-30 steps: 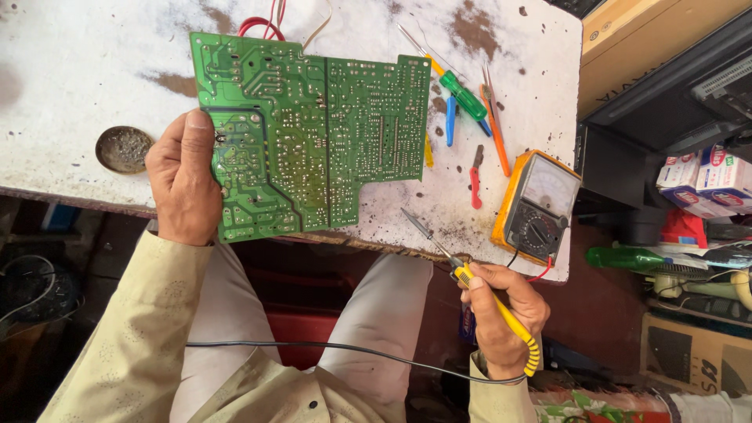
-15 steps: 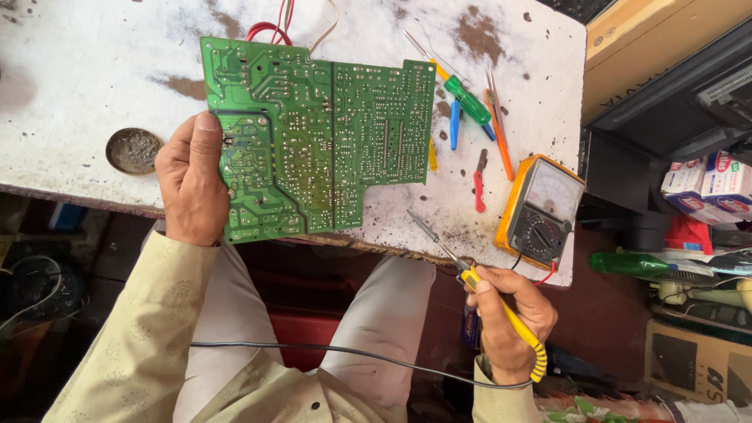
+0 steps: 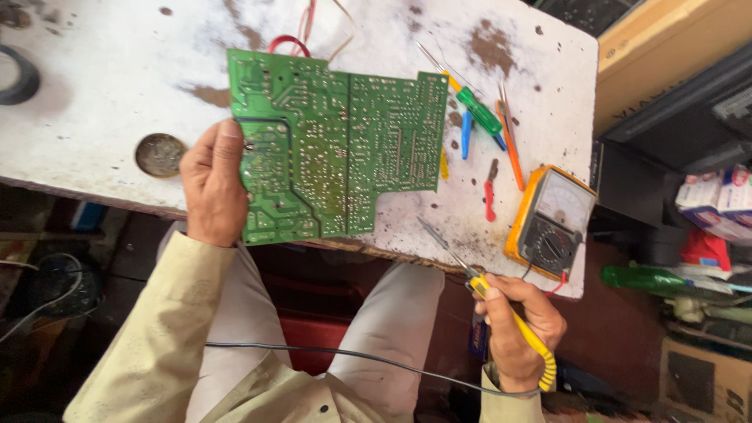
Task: The person holds a green circuit board and uses a soldering iron to reflow solder on multiple joints. They repeatedly dip a small tool into a tin of solder paste and apply it to specific points on the board, then use the soldering iron to melt and smooth the solder. The person works methodically across different sections of the board.
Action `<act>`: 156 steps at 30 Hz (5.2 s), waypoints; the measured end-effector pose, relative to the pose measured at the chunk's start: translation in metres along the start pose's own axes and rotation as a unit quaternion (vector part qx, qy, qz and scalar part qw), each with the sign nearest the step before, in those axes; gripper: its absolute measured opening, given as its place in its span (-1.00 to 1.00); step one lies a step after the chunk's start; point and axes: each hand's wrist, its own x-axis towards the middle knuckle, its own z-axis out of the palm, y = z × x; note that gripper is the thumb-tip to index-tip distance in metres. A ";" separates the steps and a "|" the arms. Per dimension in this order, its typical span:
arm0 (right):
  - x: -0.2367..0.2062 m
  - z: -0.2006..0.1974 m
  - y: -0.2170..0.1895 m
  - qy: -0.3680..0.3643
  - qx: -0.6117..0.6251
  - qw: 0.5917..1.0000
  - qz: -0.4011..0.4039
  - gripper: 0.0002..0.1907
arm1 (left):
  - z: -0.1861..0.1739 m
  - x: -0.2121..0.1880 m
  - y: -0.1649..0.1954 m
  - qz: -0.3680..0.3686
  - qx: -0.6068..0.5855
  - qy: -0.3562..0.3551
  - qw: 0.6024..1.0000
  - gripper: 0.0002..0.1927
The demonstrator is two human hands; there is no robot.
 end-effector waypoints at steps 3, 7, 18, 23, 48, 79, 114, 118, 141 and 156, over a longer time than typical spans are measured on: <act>0.003 0.001 0.007 0.031 0.119 0.992 0.028 -0.90 | 0.003 0.002 -0.004 0.000 0.000 0.031 1.000 -0.62; 0.021 0.020 0.023 0.025 0.377 0.925 0.051 -0.88 | 0.003 0.003 -0.002 -0.024 -0.025 0.009 0.999 -0.60; 0.049 0.100 0.050 -0.016 0.444 0.886 0.132 -0.85 | 0.004 0.004 -0.008 -0.025 -0.035 0.015 0.999 -0.59; 0.052 0.105 0.048 -0.017 0.440 0.888 0.130 -0.86 | 0.003 0.003 -0.007 -0.019 -0.031 0.008 0.999 -0.58; 0.050 0.092 0.045 0.023 0.423 0.896 0.131 -0.84 | 0.003 0.003 -0.004 -0.021 -0.026 0.005 0.999 -0.59; -0.002 -0.026 -0.011 0.079 -0.075 0.994 -0.006 -0.91 | -0.009 -0.005 0.000 0.010 -0.014 -0.009 1.000 -0.62; 0.006 -0.008 -0.008 0.034 -0.059 0.998 -0.021 -0.91 | -0.003 -0.002 0.003 0.010 0.003 -0.010 1.000 -0.64; 0.006 -0.008 -0.009 0.045 -0.062 0.997 -0.013 -0.90 | -0.002 -0.002 0.005 0.009 0.006 -0.009 1.000 -0.64; 0.014 -0.004 0.010 0.059 0.108 0.992 -0.018 -0.91 | -0.003 0.005 -0.016 0.011 0.034 0.037 0.999 -0.67; 0.048 0.111 0.051 -0.022 0.439 0.891 0.116 -0.87 | 0.003 0.004 -0.010 -0.024 -0.054 0.010 0.998 -0.58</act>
